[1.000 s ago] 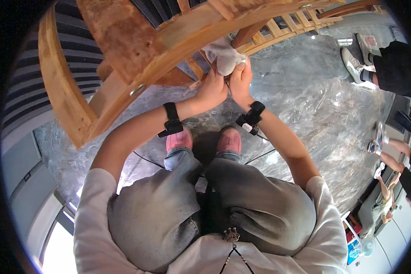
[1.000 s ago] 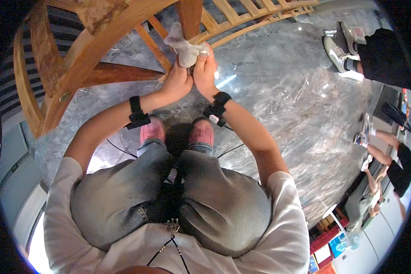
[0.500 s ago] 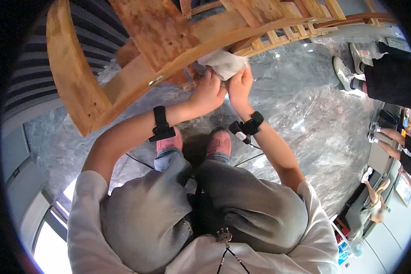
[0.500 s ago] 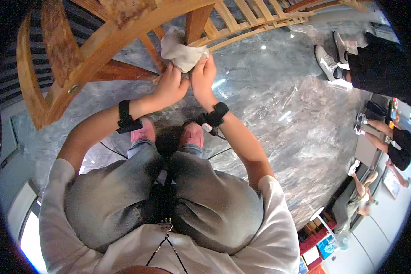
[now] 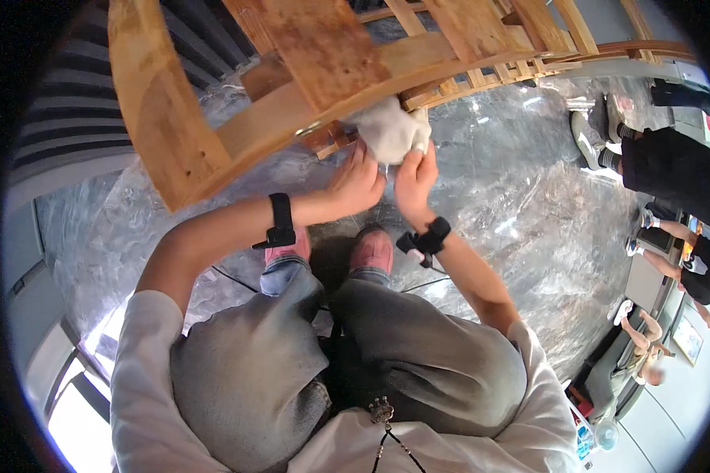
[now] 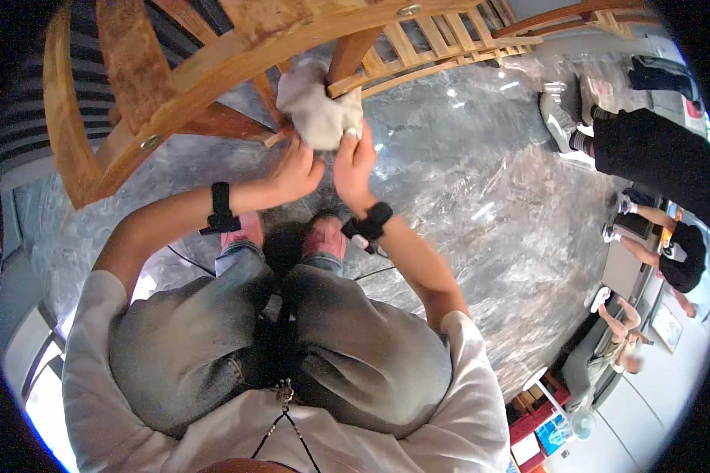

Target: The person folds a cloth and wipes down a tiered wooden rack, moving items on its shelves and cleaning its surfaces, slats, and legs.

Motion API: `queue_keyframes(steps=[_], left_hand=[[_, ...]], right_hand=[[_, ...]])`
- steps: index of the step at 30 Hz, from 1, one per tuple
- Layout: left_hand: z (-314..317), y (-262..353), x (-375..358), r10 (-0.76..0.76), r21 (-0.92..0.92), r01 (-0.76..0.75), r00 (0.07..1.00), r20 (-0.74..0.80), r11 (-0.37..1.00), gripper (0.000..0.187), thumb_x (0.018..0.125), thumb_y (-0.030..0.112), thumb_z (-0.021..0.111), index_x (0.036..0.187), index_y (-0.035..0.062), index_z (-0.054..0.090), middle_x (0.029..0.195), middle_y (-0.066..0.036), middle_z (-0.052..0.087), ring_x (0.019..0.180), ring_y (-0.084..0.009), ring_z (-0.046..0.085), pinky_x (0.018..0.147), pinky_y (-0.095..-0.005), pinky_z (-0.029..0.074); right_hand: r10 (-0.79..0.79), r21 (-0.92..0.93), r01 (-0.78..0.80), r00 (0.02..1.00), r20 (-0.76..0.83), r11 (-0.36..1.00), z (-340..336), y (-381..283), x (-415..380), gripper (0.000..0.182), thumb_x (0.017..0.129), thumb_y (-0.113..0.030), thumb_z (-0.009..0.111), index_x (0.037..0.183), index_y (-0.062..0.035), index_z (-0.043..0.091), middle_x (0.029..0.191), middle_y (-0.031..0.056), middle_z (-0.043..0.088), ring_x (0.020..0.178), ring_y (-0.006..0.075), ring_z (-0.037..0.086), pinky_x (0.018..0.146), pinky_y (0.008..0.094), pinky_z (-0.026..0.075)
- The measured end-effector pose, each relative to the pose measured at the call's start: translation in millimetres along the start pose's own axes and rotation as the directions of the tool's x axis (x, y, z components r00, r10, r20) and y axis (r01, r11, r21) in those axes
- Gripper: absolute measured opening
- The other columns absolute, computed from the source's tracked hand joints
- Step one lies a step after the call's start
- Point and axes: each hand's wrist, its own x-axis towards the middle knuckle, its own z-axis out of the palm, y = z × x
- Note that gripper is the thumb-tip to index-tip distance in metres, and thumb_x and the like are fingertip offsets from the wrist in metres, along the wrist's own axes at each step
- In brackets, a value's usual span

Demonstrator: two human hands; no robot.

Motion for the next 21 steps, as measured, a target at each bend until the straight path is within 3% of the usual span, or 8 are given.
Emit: queue_keyframes(steps=[2,5,8,10,14,16,17,21], left_hand=[[4,-1,-17,0.048,0.043,-0.047,0.998,-0.028,0.998,0.052,0.071,0.009,0.05,0.118,-0.0073,0.035,0.117,-0.032,0.035,0.108,-0.0481,0.034,0.093,-0.047,0.031],[-19,24,-29,0.057,0.011,-0.064,0.953,0.298,0.998,0.038,0.07,0.012,0.05,0.103,-0.0062,0.05,0.106,-0.03,0.047,0.094,-0.0457,0.048,0.081,-0.0472,0.042],[-24,44,-27,0.415,-0.054,-0.412,0.89,0.192,0.909,0.03,0.069,0.011,0.052,0.094,-0.0038,0.055,0.096,-0.025,0.053,0.079,-0.0429,0.053,0.073,-0.0472,0.044],[-23,61,-16,0.699,0.184,-0.676,0.707,-0.111,0.713,0.031,0.069,0.012,0.053,0.096,-0.003,0.055,0.092,-0.023,0.052,0.077,-0.0421,0.053,0.071,-0.0476,0.044],[-36,93,11,0.628,0.206,-0.608,0.777,-0.049,0.767,0.038,0.071,0.012,0.053,0.105,-0.004,0.051,0.096,-0.024,0.049,0.084,-0.0415,0.051,0.073,-0.0464,0.043],[-46,102,33,0.362,-0.01,-0.362,0.932,0.02,0.932,0.046,0.073,0.012,0.052,0.114,-0.0056,0.042,0.102,-0.026,0.044,0.093,-0.0408,0.048,0.078,-0.0452,0.042],[-43,95,38,0.304,-0.004,-0.304,0.952,0.016,0.953,0.055,0.076,0.013,0.053,0.123,-0.0068,0.032,0.112,-0.024,0.043,0.101,-0.0383,0.047,0.088,-0.0401,0.038],[-52,94,35,0.278,-0.142,-0.273,0.96,0.019,0.952,0.057,0.078,0.008,0.052,0.129,-0.0021,0.03,0.116,-0.023,0.042,0.11,-0.0364,0.042,0.093,-0.0386,0.033]], right_hand=[[-0.062,-0.058,0.062,0.998,0.005,0.996,-10,-5,-22,0.03,0.088,-0.013,0.039,0.111,0.002,0.049,0.094,0.0139,0.059,0.084,0.0199,0.057,0.074,0.031,0.044],[-0.2,0.014,0.201,0.979,-0.038,0.979,-25,-8,-41,0.03,0.088,-0.014,0.039,0.11,0.0043,0.049,0.096,0.0143,0.059,0.084,0.0206,0.058,0.074,0.0307,0.045],[-0.298,0.07,0.314,0.938,-0.178,0.947,-42,-31,-23,0.037,0.088,-0.023,0.046,0.113,0.004,0.05,0.11,0.0174,0.055,0.101,0.0263,0.053,0.088,0.0362,0.04],[-0.318,0.134,0.357,0.916,-0.244,0.925,-58,-64,4,0.041,0.088,-0.025,0.047,0.117,0.0039,0.045,0.12,0.0197,0.048,0.109,0.029,0.048,0.094,0.0413,0.036],[-0.645,-0.099,0.662,0.669,-0.369,0.743,-66,-122,69,0.049,0.083,-0.02,0.055,0.122,0.0027,0.036,0.127,0.0195,0.041,0.115,0.0283,0.043,0.096,0.0413,0.037],[-0.48,-0.007,0.496,0.838,-0.257,0.869,-66,-94,89,0.05,0.085,-0.027,0.052,0.125,0.0007,0.038,0.127,0.0171,0.042,0.115,0.0245,0.043,0.095,0.0398,0.037],[-0.52,-0.221,0.499,0.853,-0.044,0.838,-68,-81,105,0.049,0.087,-0.033,0.046,0.124,-0.0001,0.041,0.125,0.015,0.045,0.116,0.0266,0.042,0.099,0.0419,0.029],[-0.61,-0.474,0.607,0.774,0.171,0.638,-40,-80,119,0.031,0.084,-0.02,0.047,0.109,-0.0036,0.052,0.111,0.0139,0.053,0.105,0.0286,0.047,0.099,0.0467,0.022]])
